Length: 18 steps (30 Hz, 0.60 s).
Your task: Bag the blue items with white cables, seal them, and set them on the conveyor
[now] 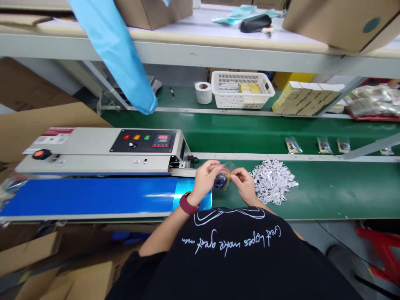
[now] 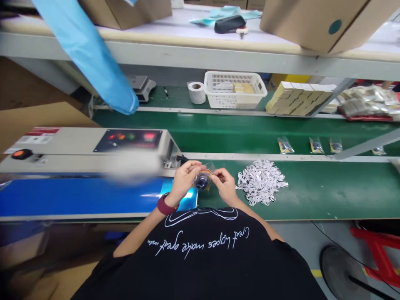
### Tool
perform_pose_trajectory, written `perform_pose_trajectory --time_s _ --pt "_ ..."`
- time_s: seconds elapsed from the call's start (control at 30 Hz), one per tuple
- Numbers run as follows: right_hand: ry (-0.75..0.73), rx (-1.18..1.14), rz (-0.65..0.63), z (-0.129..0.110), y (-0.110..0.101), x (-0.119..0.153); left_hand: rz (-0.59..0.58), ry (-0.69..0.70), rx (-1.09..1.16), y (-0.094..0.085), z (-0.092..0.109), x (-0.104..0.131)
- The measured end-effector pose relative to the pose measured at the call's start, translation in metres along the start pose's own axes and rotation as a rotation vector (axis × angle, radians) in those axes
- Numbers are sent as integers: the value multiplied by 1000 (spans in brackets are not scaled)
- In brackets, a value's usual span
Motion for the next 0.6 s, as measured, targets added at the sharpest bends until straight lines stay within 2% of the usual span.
perform_pose_trajectory --time_s 0.07,0.13,0.23,0.33,0.4,0.47,0.53,0.6 --pt "-38 4 -12 -3 10 1 5 8 58 -7 -3 9" --pt "-72 -6 -34 -5 20 3 44 30 10 -20 -5 20" --pt "-128 70 -34 -4 31 5 227 53 -237 -52 -9 36" --pt "-284 262 3 -8 36 9 377 149 -444 -76 -2 51" --pt "-428 375 0 -13 41 13 362 228 -474 -83 4 55" --pt "-503 414 -34 -16 47 16 274 236 -379 -86 4 56" --pt "-444 341 -68 -12 52 14 224 211 -282 -92 3 58" --pt "-288 202 -110 -1 62 10 264 220 -311 -104 4 61"
Point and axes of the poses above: each hand's wrist, its own x-axis away from the middle knuckle, its own y-axis out of the palm, z = x × y, the point moved 8 cm from there along -x, towards the middle knuckle, and after that the axes turned 14 degrees about y, right-handed, at the moved point
